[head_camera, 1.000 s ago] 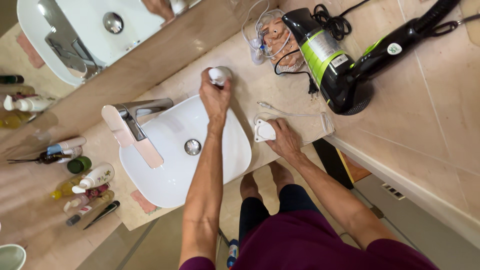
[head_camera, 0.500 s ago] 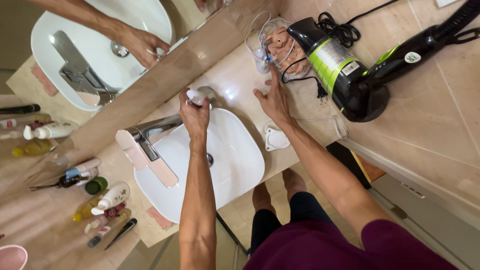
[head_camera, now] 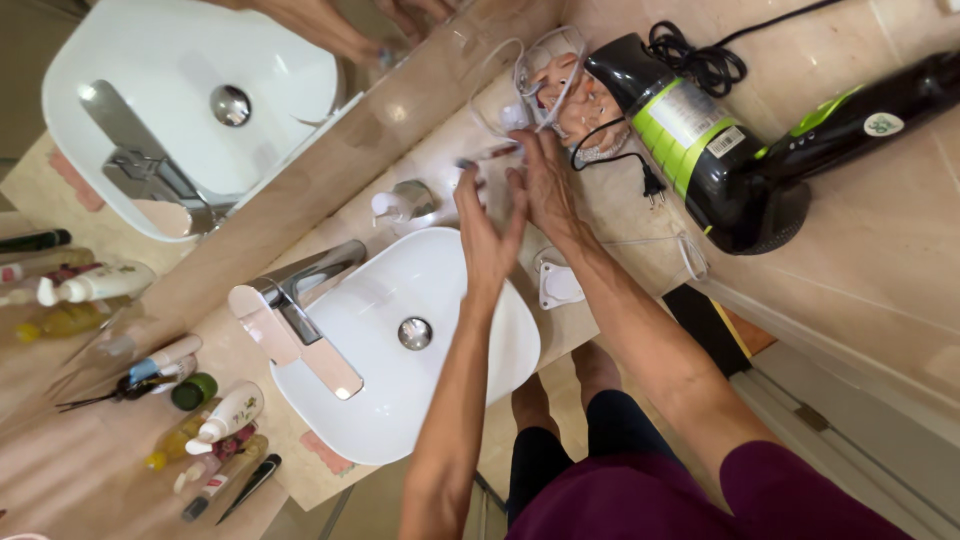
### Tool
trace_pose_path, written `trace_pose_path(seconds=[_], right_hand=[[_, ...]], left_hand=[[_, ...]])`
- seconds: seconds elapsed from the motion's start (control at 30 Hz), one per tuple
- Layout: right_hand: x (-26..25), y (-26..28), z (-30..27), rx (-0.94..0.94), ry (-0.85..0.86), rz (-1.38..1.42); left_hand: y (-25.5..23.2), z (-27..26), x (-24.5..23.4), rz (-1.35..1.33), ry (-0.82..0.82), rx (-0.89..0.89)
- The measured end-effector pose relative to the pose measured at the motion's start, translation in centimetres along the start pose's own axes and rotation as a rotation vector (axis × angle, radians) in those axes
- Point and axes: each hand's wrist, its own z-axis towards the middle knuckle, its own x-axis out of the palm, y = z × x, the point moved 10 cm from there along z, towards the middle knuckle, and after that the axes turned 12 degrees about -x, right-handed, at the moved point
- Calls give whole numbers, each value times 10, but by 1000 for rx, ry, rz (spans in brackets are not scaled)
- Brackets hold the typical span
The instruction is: The person wipes a white bathroom sink and surrounding countertop with a green cloth, then rinses and wrings the cloth under the faucet. The person also handles and organizes a white power adapter and its cable on the countertop.
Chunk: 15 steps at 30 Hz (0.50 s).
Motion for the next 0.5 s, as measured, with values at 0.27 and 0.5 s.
trace_pose_path(seconds=[0.27,0.5], right_hand=[[11,-27,-16,272,173,288],[-12,-21,-42,102,-9,282]], left_hand=[[81,91,41,-243,-23,-172],[17,65,46,-144,-138,96]])
